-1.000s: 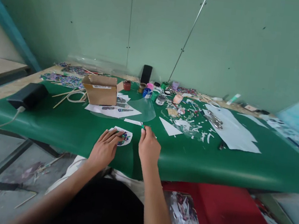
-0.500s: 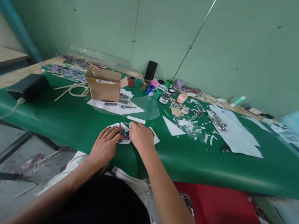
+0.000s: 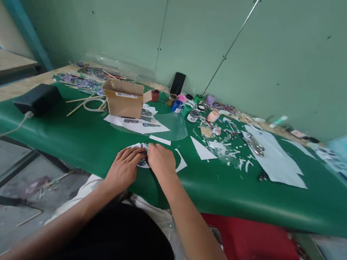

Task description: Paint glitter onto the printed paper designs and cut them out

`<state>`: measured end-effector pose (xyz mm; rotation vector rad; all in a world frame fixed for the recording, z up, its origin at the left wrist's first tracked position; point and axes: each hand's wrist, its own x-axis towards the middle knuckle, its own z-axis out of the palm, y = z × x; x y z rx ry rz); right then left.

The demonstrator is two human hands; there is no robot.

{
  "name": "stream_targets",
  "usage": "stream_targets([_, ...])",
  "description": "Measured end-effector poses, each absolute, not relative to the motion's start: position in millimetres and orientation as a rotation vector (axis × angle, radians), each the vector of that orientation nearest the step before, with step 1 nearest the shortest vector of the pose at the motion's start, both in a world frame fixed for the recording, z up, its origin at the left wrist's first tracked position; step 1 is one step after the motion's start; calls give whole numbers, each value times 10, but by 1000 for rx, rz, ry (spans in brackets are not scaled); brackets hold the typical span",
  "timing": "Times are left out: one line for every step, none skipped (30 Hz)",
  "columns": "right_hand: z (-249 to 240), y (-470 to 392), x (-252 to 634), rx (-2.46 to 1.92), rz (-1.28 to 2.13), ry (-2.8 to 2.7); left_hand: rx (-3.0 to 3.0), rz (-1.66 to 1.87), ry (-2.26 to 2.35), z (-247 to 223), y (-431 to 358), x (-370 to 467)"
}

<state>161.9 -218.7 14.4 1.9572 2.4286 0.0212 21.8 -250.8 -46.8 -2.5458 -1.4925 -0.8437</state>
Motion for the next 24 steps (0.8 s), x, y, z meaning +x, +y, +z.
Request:
stream_targets([151,-2194,1622,1948,28,2432,-2543,-850,-1496,-471,-2507,220])
stream_targets([158,-2203,1627,1940,37,2434,-2541,-855,-1499,-474,-2507,222])
stream_targets([165,-2215,1635,1933,46,2435,-2538,-859,-1501,-475,-2508,224])
stream_targets([171,-2228,1646,1928,55,2433,-2537,-862,-1502,-477,-2508,225])
stream_targets([177,-2242,1658,1923,63,2430,-2536,-865,-1502,-477,-2508,227])
stream_targets([182,-2256,1673,1918,70,2426,-2535,-868,-1502,-478,-2508,229])
stream_targets([186,-2271,1688,1914,76,2423,-2534,-871,-1503,-479,-2507,231])
stream_targets([190,-2284,1704,1909,82,2419,-2533,-873,-1504,-481,-2506,233])
stream_targets([194,-2296,1718,1905,86,2415,-2531,-874,-1506,-483,-2505,234])
stream_targets([198,-2306,1731,1900,90,2411,-2529,-876,-1507,-486,-2503,236])
stream_targets([203,-2314,1743,1895,92,2408,-2528,-876,-1508,-488,-2501,237])
stream_targets([208,-2320,1753,1891,94,2404,-2527,-876,-1508,-490,-2499,237])
stream_targets([213,-2326,1761,1887,95,2400,-2527,-875,-1507,-491,-2498,238])
stream_targets([218,-2331,1770,1883,98,2398,-2527,-873,-1506,-492,-2498,237])
stream_targets([222,-2336,1778,1880,101,2396,-2528,-871,-1505,-492,-2498,237])
stream_targets([226,-2342,1787,1878,105,2393,-2528,-870,-1504,-492,-2500,238])
stream_targets([230,-2350,1796,1876,108,2391,-2527,-868,-1505,-491,-2502,238])
stream_targets([232,-2359,1806,1874,109,2388,-2527,-867,-1507,-490,-2505,239])
stream_targets([233,-2371,1817,1873,109,2385,-2526,-866,-1509,-489,-2508,241])
stream_targets([233,-2383,1827,1874,109,2381,-2525,-866,-1512,-489,-2510,243])
stream_targets([231,-2397,1835,1877,108,2375,-2523,-865,-1515,-489,-2511,245])
stream_targets([229,-2411,1843,1881,108,2368,-2522,-864,-1518,-489,-2512,246])
stream_targets([225,-2425,1849,1886,109,2362,-2522,-863,-1519,-488,-2513,248])
stream_targets([221,-2440,1853,1892,110,2355,-2521,-861,-1520,-487,-2513,248])
